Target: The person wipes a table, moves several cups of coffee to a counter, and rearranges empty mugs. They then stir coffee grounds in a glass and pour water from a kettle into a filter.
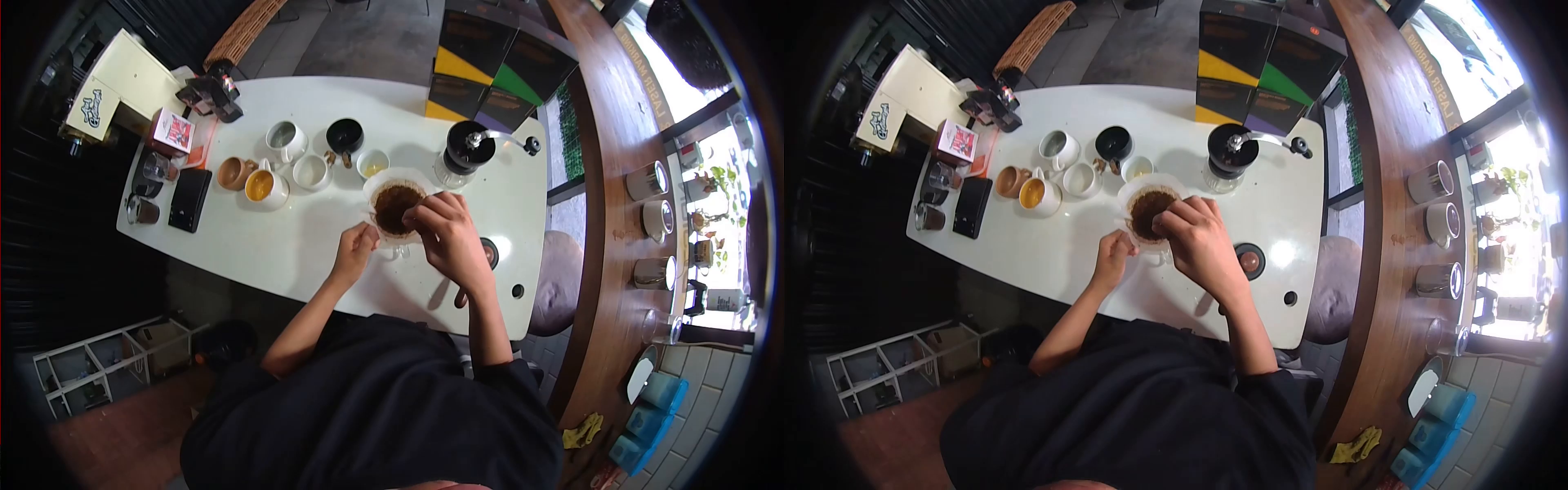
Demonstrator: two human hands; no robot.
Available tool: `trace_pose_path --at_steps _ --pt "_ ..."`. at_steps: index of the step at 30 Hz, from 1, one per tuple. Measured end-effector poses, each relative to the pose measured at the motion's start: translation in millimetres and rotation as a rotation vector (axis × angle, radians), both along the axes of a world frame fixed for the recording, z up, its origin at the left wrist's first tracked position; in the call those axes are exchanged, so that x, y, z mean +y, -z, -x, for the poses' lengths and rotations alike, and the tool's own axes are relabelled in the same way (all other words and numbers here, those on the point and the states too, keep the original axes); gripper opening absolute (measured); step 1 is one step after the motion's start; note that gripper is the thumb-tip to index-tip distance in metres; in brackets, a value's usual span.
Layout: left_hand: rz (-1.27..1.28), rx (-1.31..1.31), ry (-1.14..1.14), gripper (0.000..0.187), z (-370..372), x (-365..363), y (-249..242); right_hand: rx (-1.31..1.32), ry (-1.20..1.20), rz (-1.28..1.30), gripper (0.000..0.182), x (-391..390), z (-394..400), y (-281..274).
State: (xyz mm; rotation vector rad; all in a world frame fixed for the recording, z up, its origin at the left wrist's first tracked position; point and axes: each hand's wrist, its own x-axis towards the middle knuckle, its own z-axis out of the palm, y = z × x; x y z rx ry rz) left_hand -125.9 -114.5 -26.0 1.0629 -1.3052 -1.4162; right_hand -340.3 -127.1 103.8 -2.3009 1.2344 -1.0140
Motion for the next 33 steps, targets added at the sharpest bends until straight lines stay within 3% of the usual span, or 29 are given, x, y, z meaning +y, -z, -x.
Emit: trace_pose_path --at_steps 33 --pt "0.006 0.030 -0.016 0.041 3.9 -0.9 -7.6 -0.030 0.087 -0.002 0.017 -1.5 -0.8 9.8"
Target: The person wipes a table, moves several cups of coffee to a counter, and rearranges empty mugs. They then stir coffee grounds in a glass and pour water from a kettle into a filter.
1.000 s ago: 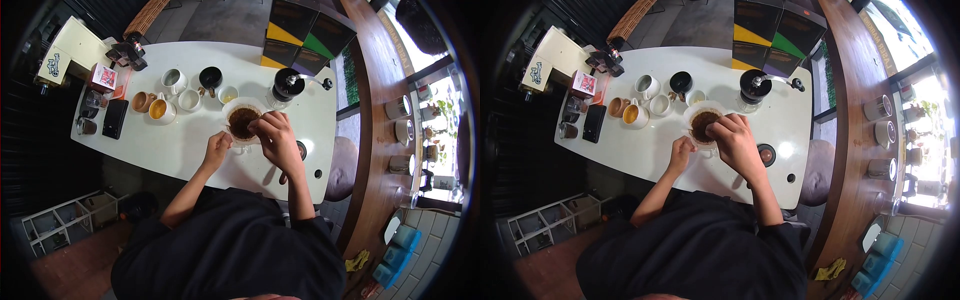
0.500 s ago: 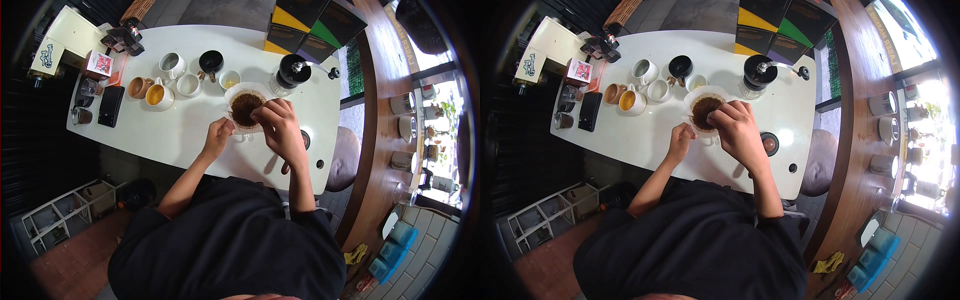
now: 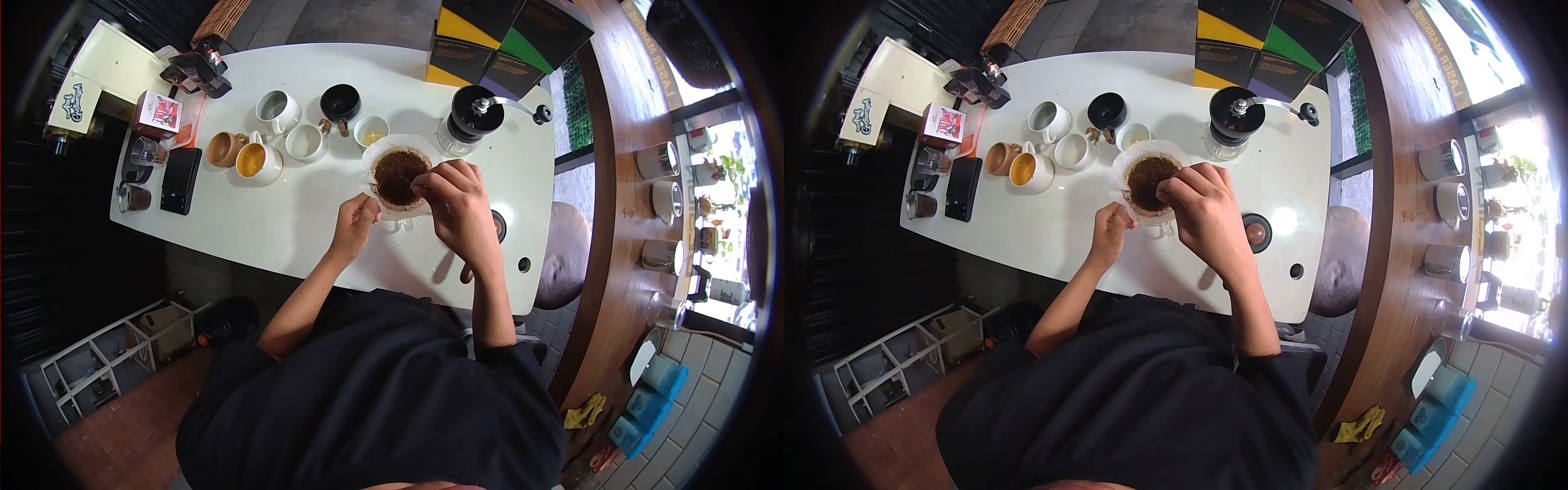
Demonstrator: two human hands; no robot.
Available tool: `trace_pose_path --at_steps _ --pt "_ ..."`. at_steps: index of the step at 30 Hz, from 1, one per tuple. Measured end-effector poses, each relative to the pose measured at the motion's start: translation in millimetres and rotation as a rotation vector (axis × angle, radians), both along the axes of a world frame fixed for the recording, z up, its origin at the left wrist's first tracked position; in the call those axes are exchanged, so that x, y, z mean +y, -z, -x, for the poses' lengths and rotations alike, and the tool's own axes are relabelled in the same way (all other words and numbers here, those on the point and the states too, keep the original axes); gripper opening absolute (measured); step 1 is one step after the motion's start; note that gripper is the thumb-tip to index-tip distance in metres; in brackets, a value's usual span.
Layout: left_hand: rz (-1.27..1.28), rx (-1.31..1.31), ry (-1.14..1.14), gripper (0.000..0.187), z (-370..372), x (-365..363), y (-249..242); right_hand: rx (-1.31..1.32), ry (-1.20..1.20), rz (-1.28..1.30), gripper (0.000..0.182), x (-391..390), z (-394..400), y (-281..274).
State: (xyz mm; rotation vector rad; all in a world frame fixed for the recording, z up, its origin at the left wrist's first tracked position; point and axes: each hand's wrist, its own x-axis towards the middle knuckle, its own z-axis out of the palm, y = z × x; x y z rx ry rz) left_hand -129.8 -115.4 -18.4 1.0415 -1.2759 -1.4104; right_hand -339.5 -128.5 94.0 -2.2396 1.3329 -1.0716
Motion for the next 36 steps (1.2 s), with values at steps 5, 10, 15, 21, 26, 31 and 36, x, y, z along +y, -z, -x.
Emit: trace_pose_path --at_steps 5,10,15,21,26,31,36 --pt "0.011 -0.006 0.018 0.041 -3.7 -1.1 9.8 -0.045 -0.036 -0.030 0.018 1.0 0.1 -3.6" --pt "0.015 -0.022 0.013 0.042 -3.2 -2.0 8.2 -0.025 -0.011 0.002 0.017 -0.7 -1.7 -1.4" --pt "0.020 -0.025 0.025 0.042 -4.3 -2.2 10.9 -0.044 -0.007 -0.002 0.017 -2.7 -4.2 0.1" --pt "-0.016 0.030 -0.002 0.035 1.7 -0.5 1.1 -0.059 -0.038 -0.022 0.015 -1.3 -2.6 -4.5" --pt "0.003 0.037 0.002 0.037 1.2 -0.6 5.1 -0.035 0.009 -0.021 0.014 -0.6 -2.6 -2.4" --pt "0.024 -0.035 0.028 0.039 -7.0 -5.0 17.6 -0.052 0.014 -0.010 0.014 -1.1 -5.9 -2.1" --pt "0.023 -0.058 0.029 0.039 -6.4 -3.7 16.2 -0.040 0.060 0.050 0.014 0.3 -7.7 -2.0"
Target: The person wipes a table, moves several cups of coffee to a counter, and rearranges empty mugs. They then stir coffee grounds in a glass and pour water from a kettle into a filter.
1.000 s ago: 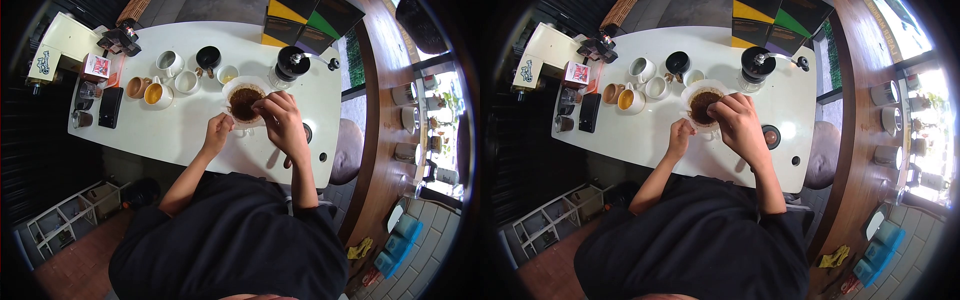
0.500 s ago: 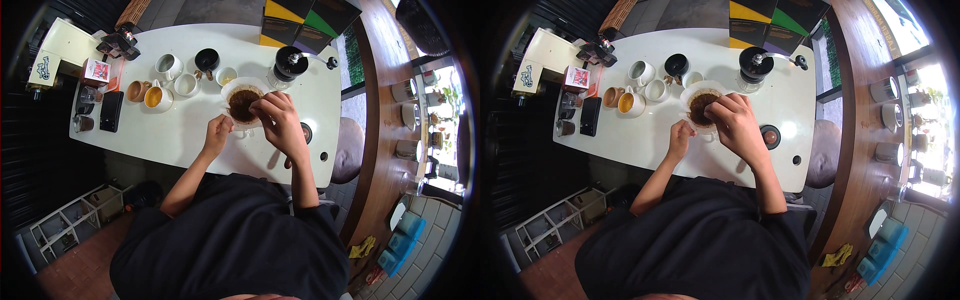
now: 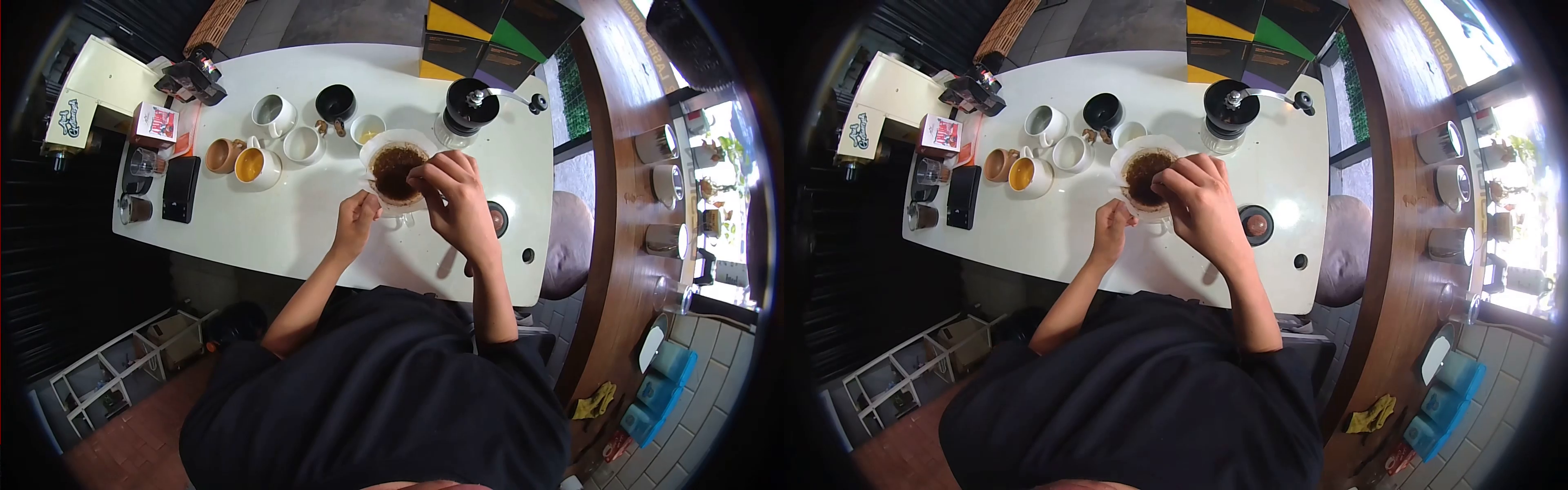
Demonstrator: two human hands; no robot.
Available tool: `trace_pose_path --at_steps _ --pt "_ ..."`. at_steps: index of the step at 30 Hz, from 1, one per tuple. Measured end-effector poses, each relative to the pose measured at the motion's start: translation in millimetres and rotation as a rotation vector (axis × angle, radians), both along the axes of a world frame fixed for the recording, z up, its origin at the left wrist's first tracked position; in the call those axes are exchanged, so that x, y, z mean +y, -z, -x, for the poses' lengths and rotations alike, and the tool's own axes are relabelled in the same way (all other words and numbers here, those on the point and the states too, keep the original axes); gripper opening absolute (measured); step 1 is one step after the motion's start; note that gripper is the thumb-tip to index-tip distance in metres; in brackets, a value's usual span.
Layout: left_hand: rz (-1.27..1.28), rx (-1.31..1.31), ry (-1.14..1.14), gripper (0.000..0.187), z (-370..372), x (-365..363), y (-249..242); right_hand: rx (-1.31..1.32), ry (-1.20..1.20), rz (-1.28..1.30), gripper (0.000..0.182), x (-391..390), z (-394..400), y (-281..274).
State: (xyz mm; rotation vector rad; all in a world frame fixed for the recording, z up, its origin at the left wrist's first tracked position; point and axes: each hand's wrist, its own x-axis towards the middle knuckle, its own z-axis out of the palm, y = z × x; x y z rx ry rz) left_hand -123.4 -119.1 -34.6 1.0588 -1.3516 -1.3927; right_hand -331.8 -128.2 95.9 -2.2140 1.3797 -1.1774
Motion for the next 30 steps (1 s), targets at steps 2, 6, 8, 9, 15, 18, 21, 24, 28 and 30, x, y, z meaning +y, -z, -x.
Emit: trace_pose_path --at_steps 2,6,8,9,15,18,21,24,28,30 --pt "0.005 0.013 0.006 0.039 0.6 -1.8 0.2 -0.034 -0.027 -0.024 0.014 1.7 -0.8 -0.7" --pt "-0.007 0.009 0.008 0.039 1.1 -1.2 -3.0 0.000 0.016 0.005 0.014 0.7 -2.9 1.7" --pt "-0.014 0.020 0.004 0.039 2.3 -0.7 -9.0 -0.030 -0.015 -0.020 0.014 1.7 -4.2 1.2" --pt "-0.020 0.035 0.001 0.039 3.5 -0.8 -11.4 -0.029 -0.017 -0.019 0.014 1.0 -4.6 1.1" --pt "-0.027 0.118 0.021 0.038 5.4 0.4 -12.7 0.005 0.012 -0.002 0.015 -0.9 -5.4 0.8" --pt "-0.022 0.112 0.024 0.039 4.5 -0.2 -8.7 -0.012 -0.019 -0.021 0.015 -1.5 -6.1 3.2" --pt "-0.011 0.117 0.022 0.041 4.9 0.2 -9.4 -0.013 0.029 0.013 0.014 -2.2 -8.6 3.0" --pt "-0.044 0.132 0.003 0.042 6.2 0.7 -9.9 0.008 0.012 0.007 0.012 -2.7 -9.2 2.4" --pt "-0.008 0.127 0.025 0.041 3.0 -0.1 -8.1 0.001 0.040 0.002 0.012 -2.7 -9.0 4.3" --pt "-0.003 0.043 0.031 0.043 -0.9 -1.9 -4.2 0.020 0.064 0.020 0.012 -2.8 -9.1 3.3"
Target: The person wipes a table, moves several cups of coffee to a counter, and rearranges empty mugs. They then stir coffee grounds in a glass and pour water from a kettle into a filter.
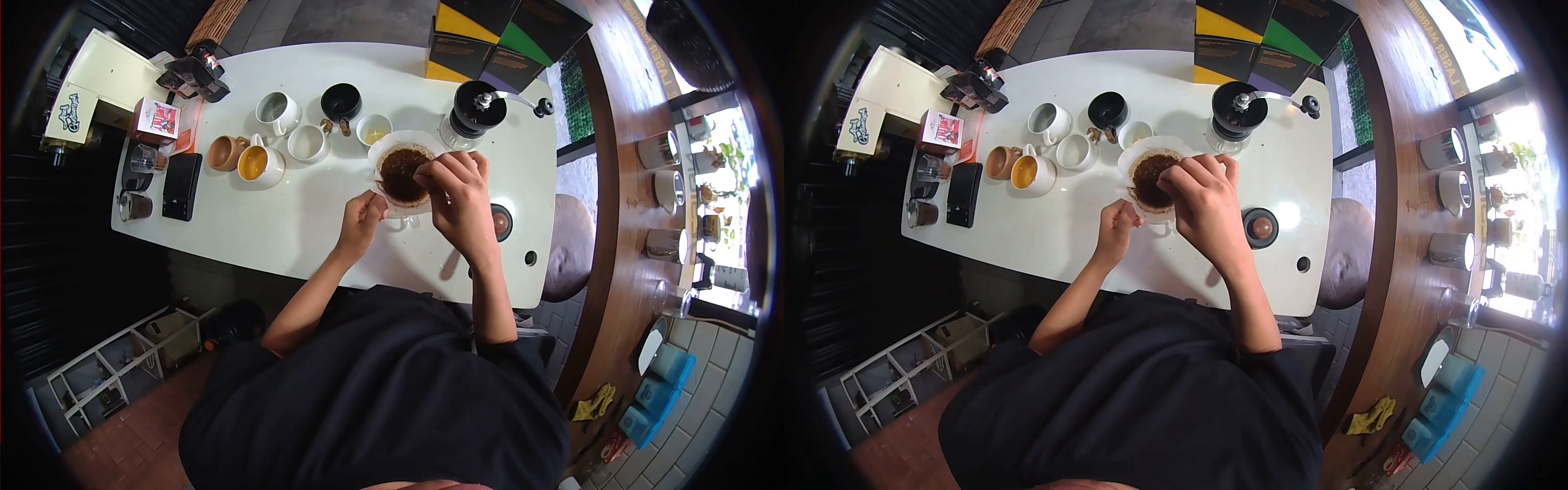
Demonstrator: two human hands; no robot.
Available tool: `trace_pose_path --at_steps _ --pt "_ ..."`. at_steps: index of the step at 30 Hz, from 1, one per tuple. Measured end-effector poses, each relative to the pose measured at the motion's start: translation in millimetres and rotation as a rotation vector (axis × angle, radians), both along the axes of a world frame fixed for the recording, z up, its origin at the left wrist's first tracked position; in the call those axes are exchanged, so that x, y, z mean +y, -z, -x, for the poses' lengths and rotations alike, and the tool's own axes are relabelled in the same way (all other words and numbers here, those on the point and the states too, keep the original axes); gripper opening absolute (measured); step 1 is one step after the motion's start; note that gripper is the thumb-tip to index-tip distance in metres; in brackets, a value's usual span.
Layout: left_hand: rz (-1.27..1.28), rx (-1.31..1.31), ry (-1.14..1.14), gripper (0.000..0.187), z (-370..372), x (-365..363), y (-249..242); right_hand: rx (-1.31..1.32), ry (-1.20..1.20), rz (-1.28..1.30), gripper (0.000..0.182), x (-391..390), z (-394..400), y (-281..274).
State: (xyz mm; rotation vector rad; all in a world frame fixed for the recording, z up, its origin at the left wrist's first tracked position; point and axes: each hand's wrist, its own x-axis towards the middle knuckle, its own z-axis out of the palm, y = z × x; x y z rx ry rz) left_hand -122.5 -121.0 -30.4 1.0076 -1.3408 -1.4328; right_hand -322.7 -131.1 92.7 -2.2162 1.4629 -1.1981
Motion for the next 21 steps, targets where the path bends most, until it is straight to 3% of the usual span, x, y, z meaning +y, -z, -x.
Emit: trace_pose_path --at_steps 21 --pt "-0.003 0.035 -0.024 0.044 6.9 1.1 -8.8 -0.007 -0.057 -0.039 0.012 4.7 4.6 0.6"
